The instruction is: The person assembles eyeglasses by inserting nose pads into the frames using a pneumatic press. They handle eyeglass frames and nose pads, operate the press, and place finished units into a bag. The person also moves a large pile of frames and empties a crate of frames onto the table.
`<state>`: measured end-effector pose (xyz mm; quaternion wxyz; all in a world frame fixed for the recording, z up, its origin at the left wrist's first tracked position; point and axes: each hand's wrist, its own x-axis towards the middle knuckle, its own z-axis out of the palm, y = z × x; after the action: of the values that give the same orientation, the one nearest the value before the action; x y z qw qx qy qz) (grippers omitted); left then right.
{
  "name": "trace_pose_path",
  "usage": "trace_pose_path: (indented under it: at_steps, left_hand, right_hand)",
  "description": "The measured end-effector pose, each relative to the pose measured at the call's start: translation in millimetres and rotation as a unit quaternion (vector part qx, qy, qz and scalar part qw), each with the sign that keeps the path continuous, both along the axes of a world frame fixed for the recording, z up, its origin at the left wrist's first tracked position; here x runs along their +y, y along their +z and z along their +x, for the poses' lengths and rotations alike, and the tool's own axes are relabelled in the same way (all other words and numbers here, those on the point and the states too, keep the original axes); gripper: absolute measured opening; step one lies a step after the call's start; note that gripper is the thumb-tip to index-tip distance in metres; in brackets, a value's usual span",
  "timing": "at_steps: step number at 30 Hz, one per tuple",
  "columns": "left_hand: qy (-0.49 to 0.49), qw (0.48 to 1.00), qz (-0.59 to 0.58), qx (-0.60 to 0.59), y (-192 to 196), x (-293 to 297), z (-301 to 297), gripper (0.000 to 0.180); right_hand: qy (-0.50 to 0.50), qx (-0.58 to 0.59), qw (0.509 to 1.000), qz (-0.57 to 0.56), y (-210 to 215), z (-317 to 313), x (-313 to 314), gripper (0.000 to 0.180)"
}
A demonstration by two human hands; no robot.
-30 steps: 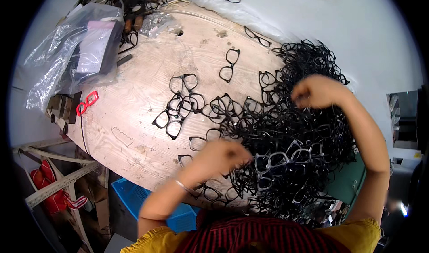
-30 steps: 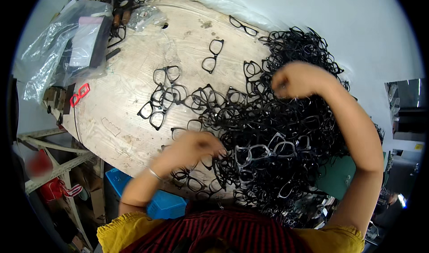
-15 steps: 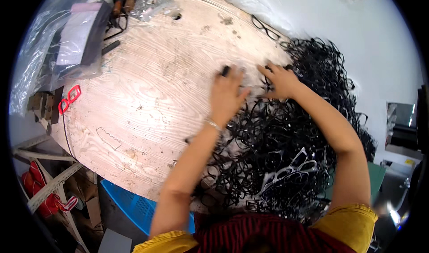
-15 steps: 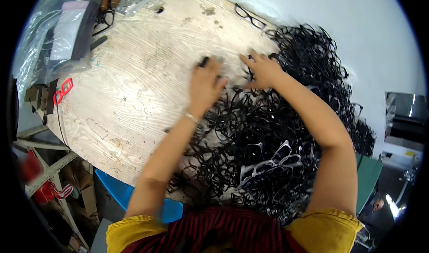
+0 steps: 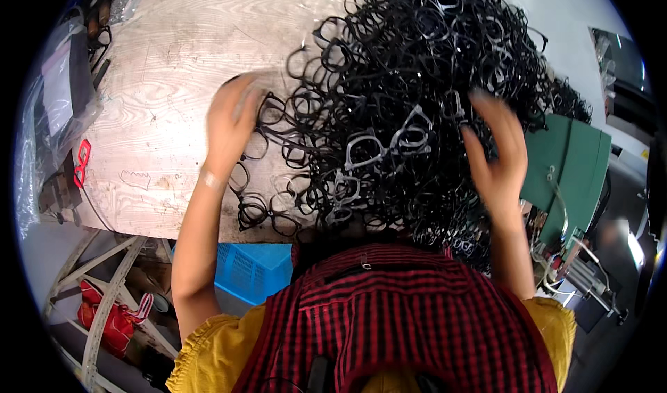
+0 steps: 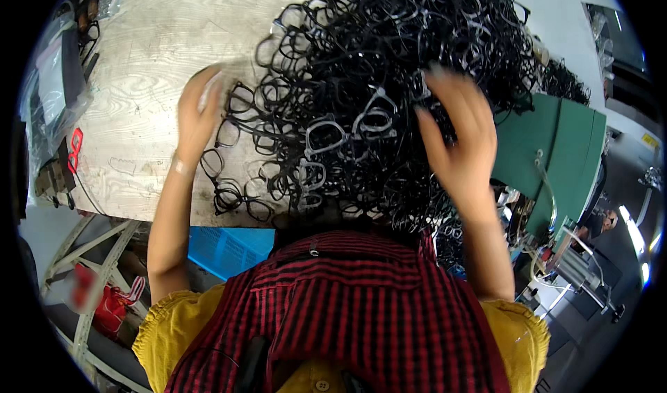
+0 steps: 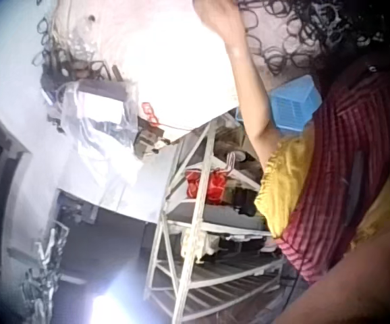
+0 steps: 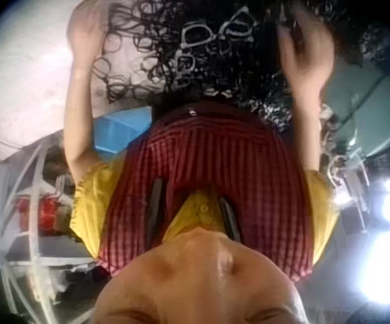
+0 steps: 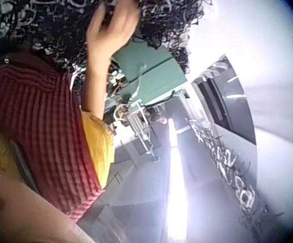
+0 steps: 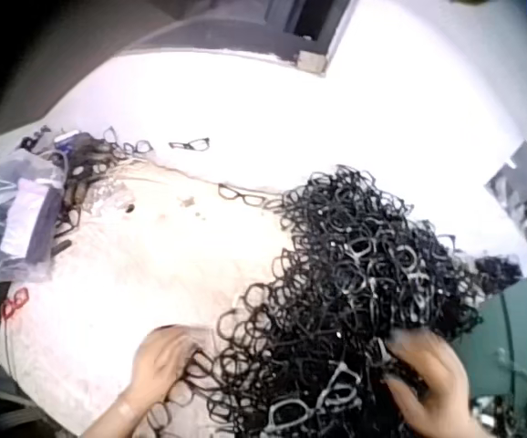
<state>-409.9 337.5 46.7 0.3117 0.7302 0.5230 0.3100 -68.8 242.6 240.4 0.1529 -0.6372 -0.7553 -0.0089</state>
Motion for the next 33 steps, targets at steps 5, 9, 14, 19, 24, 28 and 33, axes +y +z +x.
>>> trace_pose_path:
  at_steps: [5,9,14,19,24,28,33]
  left_hand:
    - [0.003,0.987,-0.08,0.137,1.6,-201.9,-81.2,0.1]
    - [-0.029,0.968,-0.176,0.176,-12.5,-288.1,-16.8,0.127]
    - [-0.069,0.987,-0.119,0.084,-18.9,-246.7,100.6,0.119]
    - [-0.066,0.975,-0.151,0.147,9.8,-213.7,134.4,0.114]
    - [-0.203,0.945,-0.206,0.152,30.0,-202.0,94.5,0.092]
    - [-0.299,0.915,-0.264,0.067,90.9,-192.9,54.5,0.043]
    - [0.004,0.921,-0.376,-0.104,96.9,-145.3,16.1,0.016]
  right_hand:
    - [-0.374,0.184,0.884,-0.211,-14.9,25.5,-234.6,0.053]
    - [-0.455,0.36,0.788,-0.206,-103.7,58.5,-338.3,0.087]
    - [-0.509,0.411,0.717,-0.241,-205.1,75.2,-277.3,0.092]
    - [-0.532,0.585,0.568,-0.227,-105.9,61.7,-176.9,0.067]
    - [-0.443,0.49,0.681,-0.317,-65.2,87.0,-214.3,0.081]
    - [-0.553,0.33,0.728,-0.234,-132.4,129.8,-344.8,0.072]
    - [-0.562,0.266,0.757,-0.203,-289.0,171.7,-394.0,0.064]
